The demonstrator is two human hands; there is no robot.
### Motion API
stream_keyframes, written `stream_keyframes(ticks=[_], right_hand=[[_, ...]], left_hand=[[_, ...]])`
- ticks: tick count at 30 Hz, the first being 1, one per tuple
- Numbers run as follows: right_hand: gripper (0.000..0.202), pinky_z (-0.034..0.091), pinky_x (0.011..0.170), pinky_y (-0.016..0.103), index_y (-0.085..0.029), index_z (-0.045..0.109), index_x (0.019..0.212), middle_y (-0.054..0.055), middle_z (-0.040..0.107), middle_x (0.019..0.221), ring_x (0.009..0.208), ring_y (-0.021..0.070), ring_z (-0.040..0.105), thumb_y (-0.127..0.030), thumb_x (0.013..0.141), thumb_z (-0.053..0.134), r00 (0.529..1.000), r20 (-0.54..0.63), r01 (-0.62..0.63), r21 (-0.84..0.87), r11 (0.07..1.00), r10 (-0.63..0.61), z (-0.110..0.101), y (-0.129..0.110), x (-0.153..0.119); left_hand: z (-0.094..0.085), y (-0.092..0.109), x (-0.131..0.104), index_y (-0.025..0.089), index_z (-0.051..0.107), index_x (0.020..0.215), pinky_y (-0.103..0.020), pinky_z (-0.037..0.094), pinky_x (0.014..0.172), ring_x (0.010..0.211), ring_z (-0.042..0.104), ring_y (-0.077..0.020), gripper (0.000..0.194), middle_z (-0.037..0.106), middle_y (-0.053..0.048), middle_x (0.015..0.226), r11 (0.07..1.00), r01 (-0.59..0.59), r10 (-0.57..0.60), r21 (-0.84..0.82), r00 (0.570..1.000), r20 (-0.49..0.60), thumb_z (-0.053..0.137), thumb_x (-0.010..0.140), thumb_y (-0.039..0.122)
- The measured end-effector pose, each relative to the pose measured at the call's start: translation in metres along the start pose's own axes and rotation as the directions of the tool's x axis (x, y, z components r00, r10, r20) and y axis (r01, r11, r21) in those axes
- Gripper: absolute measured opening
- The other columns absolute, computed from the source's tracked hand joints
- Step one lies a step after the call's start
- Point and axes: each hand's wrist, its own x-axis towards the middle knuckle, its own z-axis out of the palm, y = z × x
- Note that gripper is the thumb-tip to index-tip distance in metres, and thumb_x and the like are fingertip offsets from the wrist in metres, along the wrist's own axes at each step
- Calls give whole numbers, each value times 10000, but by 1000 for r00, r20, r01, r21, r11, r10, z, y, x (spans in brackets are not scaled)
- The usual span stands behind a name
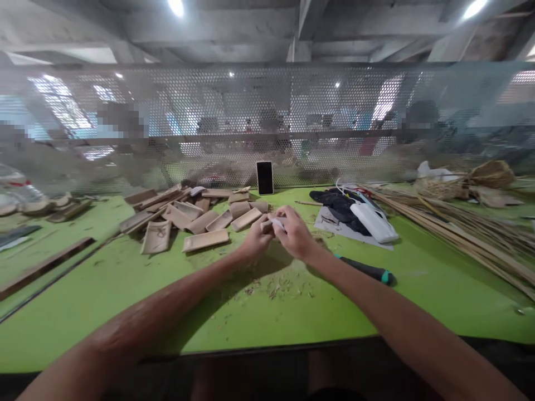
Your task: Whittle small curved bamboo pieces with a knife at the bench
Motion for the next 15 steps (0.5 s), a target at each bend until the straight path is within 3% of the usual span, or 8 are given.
stream_keyframes(ticks=[3,6,11,15], right_hand=[[225,483,902,416,-192,629,1068,113,592,1045,977,256,565,-260,985,431,998,46,37,50,998,-39,-1,1,1],[189,490,869,421,-181,606,982,111,574,973,907,251,561,-235,961,425,999,-14,-35,51,998,36,0,-1,3],[198,493,897,397,-178,606,1001,112,561,999,959,247,563,-255,976,425,999,10,43,105,994,-44,3,-2,5],[293,478,923,431,-137,677,1012,144,555,1035,984,270,562,-260,983,413,998,54,-14,-47,999,16,1,12,11]], left_hand=[[-2,1,1,172,553,872,-292,466,690,771,551,-170,156,623,-35,840,1000,-14,14,5,1000,24,621,742,225],[-4,6,2,181,540,862,-270,434,644,696,506,-143,142,569,2,749,999,47,-47,11,998,49,583,728,197],[-5,11,3,177,541,770,-281,434,656,720,508,-149,66,585,-18,769,1000,-26,26,5,998,59,584,723,191],[-5,5,5,187,536,793,-253,382,563,619,469,-123,88,538,16,684,994,74,-69,-80,996,58,607,746,212]])
